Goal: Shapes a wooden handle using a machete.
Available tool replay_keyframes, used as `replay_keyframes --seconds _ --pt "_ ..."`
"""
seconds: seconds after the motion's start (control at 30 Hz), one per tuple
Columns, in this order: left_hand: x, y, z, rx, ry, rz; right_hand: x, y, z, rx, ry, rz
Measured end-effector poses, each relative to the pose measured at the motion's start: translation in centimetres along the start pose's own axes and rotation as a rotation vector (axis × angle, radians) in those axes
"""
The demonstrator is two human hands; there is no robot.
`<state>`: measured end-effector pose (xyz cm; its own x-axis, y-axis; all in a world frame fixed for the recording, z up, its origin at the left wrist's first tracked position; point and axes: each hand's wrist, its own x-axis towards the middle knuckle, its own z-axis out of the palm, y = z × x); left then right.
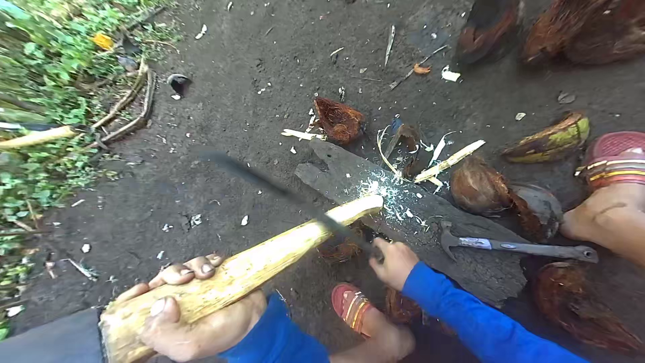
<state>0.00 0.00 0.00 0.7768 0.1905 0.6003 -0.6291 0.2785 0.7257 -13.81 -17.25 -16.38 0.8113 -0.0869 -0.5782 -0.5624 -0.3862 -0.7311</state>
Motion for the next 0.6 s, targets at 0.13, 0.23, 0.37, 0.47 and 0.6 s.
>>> replay_keyframes --seconds 0.13,0.23,0.37,0.47,0.6 --pt "0.2 -0.6 -1.0 -0.028 0.026 -0.005 1.1 1.1 0.5 -0.034 -0.025 0.174" --pt "0.3 -0.8 -1.4 -0.081 0.007 0.004 -0.5 -1.6 -0.8 -0.087 -0.068 0.127" --pt "-0.3 -0.3 -0.6 -0.086 0.000 -0.017 -3.9 -6.8 -1.4 -0.101 -0.082 -0.185" --pt "-0.1 -0.2 -1.1 -0.071 0.005 -0.014 -2.2 -4.3 -0.9 -0.103 -0.049 -0.117" --pt "0.2 -0.9 -2.1 -0.090 -0.010 0.007 3.2 4.4 -0.6 0.006 -0.001 0.305"
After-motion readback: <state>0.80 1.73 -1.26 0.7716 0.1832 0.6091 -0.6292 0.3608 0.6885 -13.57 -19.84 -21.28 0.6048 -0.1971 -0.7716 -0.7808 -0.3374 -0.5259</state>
